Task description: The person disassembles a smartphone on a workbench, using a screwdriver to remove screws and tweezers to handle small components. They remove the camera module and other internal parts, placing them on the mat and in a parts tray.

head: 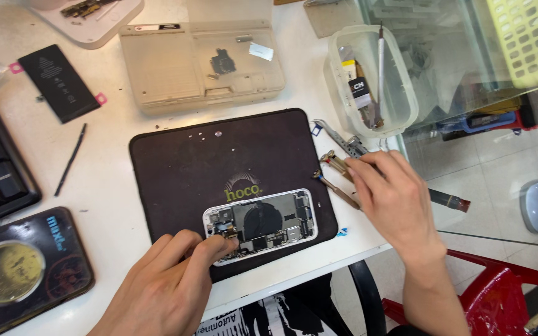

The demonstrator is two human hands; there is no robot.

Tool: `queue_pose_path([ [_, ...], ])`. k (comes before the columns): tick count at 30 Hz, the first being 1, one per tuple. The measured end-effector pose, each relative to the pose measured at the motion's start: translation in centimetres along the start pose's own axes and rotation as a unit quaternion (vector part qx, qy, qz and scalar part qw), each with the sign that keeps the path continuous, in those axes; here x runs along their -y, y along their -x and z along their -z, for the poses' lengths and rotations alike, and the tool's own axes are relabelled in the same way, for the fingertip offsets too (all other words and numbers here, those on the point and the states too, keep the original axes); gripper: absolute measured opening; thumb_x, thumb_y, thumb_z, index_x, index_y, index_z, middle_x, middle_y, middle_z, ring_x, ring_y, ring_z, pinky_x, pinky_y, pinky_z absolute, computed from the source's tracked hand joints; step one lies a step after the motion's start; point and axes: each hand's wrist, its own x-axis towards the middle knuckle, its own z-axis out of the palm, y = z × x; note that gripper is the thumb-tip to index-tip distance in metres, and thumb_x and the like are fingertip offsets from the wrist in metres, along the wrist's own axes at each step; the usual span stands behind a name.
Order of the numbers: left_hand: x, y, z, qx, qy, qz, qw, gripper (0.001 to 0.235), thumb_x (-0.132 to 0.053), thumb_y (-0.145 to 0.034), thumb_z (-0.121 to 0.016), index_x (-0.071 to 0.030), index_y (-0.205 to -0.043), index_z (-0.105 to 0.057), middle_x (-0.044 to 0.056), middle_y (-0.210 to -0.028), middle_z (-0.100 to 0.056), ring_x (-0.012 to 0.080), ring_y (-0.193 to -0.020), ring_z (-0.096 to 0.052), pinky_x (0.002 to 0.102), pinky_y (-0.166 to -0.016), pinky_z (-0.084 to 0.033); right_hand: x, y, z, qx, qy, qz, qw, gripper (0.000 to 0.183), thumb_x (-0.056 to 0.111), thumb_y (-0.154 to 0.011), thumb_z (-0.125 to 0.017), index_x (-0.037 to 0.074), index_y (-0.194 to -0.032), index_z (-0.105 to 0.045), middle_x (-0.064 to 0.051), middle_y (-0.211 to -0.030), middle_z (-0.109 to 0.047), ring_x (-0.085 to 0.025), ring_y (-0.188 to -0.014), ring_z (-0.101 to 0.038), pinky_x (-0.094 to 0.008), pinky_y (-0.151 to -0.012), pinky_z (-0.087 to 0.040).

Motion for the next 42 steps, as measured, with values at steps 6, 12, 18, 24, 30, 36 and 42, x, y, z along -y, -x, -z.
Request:
queue_pose_path([
  [6, -0.9, -0.6, 1.4, -0.024, -0.001, -0.049, 0.998, 0.039, 0.003, -0.079, -0.060, -0.003, -0.118, -0.063, 0.008, -0.078, -0.060, 0.0232, -0.081, -0.058, 0.036, -0.069, -0.049, 0.3, -1.2, 0.7, 0.066, 0.014, -0.025, 0.997, 0.021, 0.006, -0.088, -0.074, 0.002, -0.109, -0.075, -0.009, -0.098, -0.068, -0.026, -0.085, -0.069, -0.038, -0.072, -0.057],
  [12, -0.9, -0.6, 1.6, -0.003, 0.007, -0.035, 0.999, 0.034, 0.000, -0.086, -0.056, -0.003, -0.119, -0.063, 0.008, -0.078, -0.058, 0.0226, -0.080, -0.057, 0.035, -0.069, -0.049, -0.6, -0.8, 0.6, 0.029, -0.018, -0.037, 0.999, 0.015, 0.007, -0.087, -0.076, -0.001, -0.098, -0.068, -0.010, -0.096, -0.069, -0.023, -0.071, -0.069, -0.034, -0.064, -0.056],
  [18, -0.7, -0.7, 1.2, 0.036, 0.019, -0.010, 0.999, 0.033, -0.002, -0.091, -0.053, -0.004, -0.123, -0.063, 0.009, -0.079, -0.059, 0.0214, -0.079, -0.056, 0.034, -0.066, -0.048, -1.0, -1.6, 2.7, -0.165, -0.284, 0.009, 0.944, 0.012, 0.004, -0.108, -0.060, 0.002, -0.117, -0.053, -0.018, -0.097, -0.071, -0.019, -0.080, -0.075, -0.030, -0.066, -0.064],
  [24, -0.7, -0.3, 1.1, 0.005, -0.020, -0.064, 0.998, 0.039, -0.003, -0.088, -0.057, 0.002, -0.127, -0.061, 0.011, -0.081, -0.060, 0.0229, -0.080, -0.055, 0.034, -0.067, -0.047, -0.1, -6.6, 1.4, -0.152, -0.623, -0.117, 0.758, 0.027, -0.004, -0.100, -0.049, -0.002, -0.123, -0.036, -0.029, -0.091, -0.070, -0.031, -0.075, -0.075, -0.041, -0.060, -0.063],
  [30, -0.6, 0.0, 0.9, -0.031, -0.106, -0.200, 0.973, 0.041, -0.008, -0.090, -0.061, 0.017, -0.122, -0.060, 0.021, -0.101, -0.068, 0.0232, -0.086, -0.058, 0.034, -0.071, -0.046, 3.2, -8.0, -1.5, -0.036, -0.601, -0.078, 0.795, 0.063, -0.008, -0.106, -0.059, 0.003, -0.157, -0.022, -0.026, -0.103, -0.071, -0.025, -0.083, -0.073, -0.034, -0.076, -0.064],
  [36, -0.7, 0.1, 0.6, -0.068, -0.139, -0.223, 0.963, 0.037, -0.010, -0.089, -0.061, 0.013, -0.118, -0.064, 0.027, -0.116, -0.070, 0.0252, -0.097, -0.064, 0.031, -0.075, -0.048, 3.8, -7.5, -3.1, -0.009, -0.588, -0.083, 0.805, 0.060, -0.009, -0.104, -0.057, 0.005, -0.152, -0.023, -0.026, -0.110, -0.071, -0.024, -0.087, -0.073, -0.034, -0.081, -0.064],
  [42, 0.0, 0.3, -0.2, -0.093, -0.151, -0.230, 0.957, 0.028, -0.013, -0.091, -0.061, 0.007, -0.111, -0.066, 0.024, -0.119, -0.071, 0.0239, -0.099, -0.066, 0.029, -0.075, -0.048, 3.6, -7.5, -3.7, -0.050, -0.568, -0.053, 0.820, 0.037, -0.010, -0.110, -0.053, 0.006, -0.129, -0.025, -0.030, -0.115, -0.069, -0.027, -0.098, -0.074, -0.037, -0.092, -0.065],
])
